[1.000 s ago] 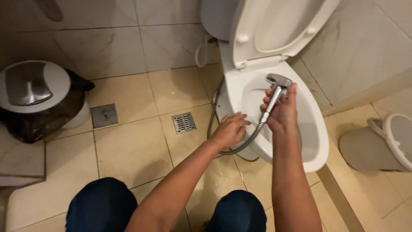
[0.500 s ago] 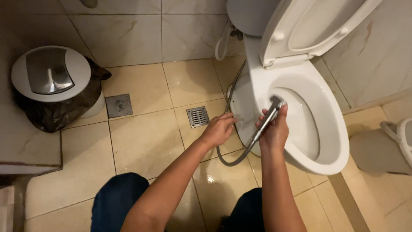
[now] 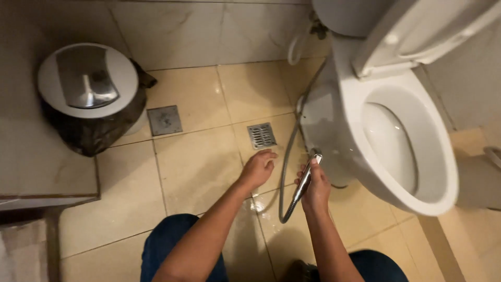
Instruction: The person uses a handheld bidet sprayer to rinse the inside of a white toilet bowl. They direct the water stream around the bowl's interior and use their left hand to wipe the rim and inner surfaces while rinsing.
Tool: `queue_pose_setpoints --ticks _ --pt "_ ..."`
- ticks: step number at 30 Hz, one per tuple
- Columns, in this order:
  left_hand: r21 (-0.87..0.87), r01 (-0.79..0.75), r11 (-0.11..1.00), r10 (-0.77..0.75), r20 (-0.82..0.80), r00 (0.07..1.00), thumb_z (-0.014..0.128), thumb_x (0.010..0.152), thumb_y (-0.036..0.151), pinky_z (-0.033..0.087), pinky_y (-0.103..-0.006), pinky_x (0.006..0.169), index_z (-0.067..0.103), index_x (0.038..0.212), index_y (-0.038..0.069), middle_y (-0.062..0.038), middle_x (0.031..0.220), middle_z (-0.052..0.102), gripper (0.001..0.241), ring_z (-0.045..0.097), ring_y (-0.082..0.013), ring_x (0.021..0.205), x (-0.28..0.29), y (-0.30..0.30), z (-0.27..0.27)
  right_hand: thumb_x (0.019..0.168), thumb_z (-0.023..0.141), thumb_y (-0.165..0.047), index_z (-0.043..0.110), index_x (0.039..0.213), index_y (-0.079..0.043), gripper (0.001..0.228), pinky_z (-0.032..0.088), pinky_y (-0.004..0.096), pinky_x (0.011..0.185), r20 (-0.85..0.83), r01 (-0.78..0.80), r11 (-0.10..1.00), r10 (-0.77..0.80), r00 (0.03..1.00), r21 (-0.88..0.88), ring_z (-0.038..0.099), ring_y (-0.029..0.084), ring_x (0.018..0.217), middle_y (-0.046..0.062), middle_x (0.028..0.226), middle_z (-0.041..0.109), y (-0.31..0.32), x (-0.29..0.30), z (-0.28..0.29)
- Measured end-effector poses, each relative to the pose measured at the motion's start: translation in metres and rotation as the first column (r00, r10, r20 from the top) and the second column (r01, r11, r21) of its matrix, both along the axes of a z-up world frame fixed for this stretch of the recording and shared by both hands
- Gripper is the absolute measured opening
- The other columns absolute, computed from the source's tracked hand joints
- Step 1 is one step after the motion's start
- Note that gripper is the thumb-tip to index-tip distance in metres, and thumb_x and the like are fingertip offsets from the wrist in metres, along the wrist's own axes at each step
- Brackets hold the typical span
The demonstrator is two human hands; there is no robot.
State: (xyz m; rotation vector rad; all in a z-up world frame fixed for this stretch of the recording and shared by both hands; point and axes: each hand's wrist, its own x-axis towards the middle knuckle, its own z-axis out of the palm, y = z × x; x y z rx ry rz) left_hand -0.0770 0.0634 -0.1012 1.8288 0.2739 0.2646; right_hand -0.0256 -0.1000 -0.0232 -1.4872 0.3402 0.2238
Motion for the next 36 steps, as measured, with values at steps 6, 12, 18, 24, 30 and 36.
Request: queue_pose_setpoints --ticks 6,12,18,24,30,36 --pt "-0.188 -0.102 0.977 0.09 -0.068 0.994 0.061 0.096 0.012 0.051 -0.0459 0.108 0.076 0.119 0.014 -0.015 0.126 0.071 0.028 0.063 -0.0351 0.126 -0.006 0.017 -0.011 0.094 0.078 -0.03 0.067 0.103 -0.005 0.028 0.06 0.037 0.066 -0.065 -0.131 0.99 0.134 0.989 0.05 0.067 0.021 0.076 0.011 0.089 0.07 0.024 -0.02 -0.041" --pt "-0.427 -0.266 0.864 0.147 -0.291 0.945 0.055 0.097 0.013 0.047 -0.0236 0.079 0.076 0.12 0.016 -0.002 0.126 0.076 0.032 0.06 -0.0118 0.085 -0.017 0.034 0.01 0.088 0.073 -0.013 0.065 0.102 -0.007 0.017 0.051 0.031 0.068 -0.027 -0.225 0.968 0.23 0.973 0.112 0.064 0.016 0.078 0.008 0.091 0.07 0.038 -0.039 -0.032" --pt "-0.484 -0.263 0.835 0.142 -0.272 0.952 0.055 0.098 0.012 0.041 -0.023 0.071 0.078 0.119 0.017 0.0 0.096 0.068 0.032 0.053 -0.0102 0.08 -0.009 0.039 0.015 0.088 0.074 -0.015 0.068 0.1 -0.008 0.015 0.054 0.03 0.071 0.143 -0.388 0.921 0.389 0.91 -0.038 0.062 0.014 0.077 0.005 0.089 0.069 0.035 -0.04 -0.005" --pt "-0.465 -0.275 0.841 0.223 -0.165 0.961 0.055 0.095 0.011 0.048 -0.0242 0.102 0.078 0.116 0.013 -0.005 0.123 0.077 0.031 0.069 -0.0158 0.116 -0.016 0.045 0.021 0.09 0.069 -0.016 0.058 0.131 -0.008 0.044 0.059 0.04 0.08 0.003 -0.573 0.818 0.574 0.819 -0.056 0.071 0.027 0.093 0.017 0.111 0.073 0.039 -0.056 0.025" --pt "-0.659 -0.411 0.63 0.283 -0.298 0.912 0.059 0.097 0.013 0.05 -0.0267 0.093 0.077 0.113 0.012 -0.004 0.117 0.078 0.024 0.073 -0.0155 0.109 -0.021 0.065 0.008 0.09 0.069 -0.018 0.058 0.13 -0.005 0.044 0.056 0.037 0.077 -0.022 -0.82 0.568 0.821 0.571 -0.069 0.066 0.021 0.082 0.014 0.104 0.072 0.05 -0.08 0.033" --pt "-0.832 -0.502 0.238 0.32 -0.42 0.849 0.061 0.099 0.006 0.06 -0.0324 0.08 0.071 0.115 0.001 -0.013 0.108 0.075 0.02 0.075 -0.0272 0.093 -0.029 0.107 -0.024 0.089 0.069 -0.015 0.059 0.129 -0.006 0.042 0.055 0.033 0.068 -0.018 -0.942 0.335 0.942 0.335 -0.02 0.062 0.018 0.075 0.011 0.098 0.071 0.071 -0.086 0.043"
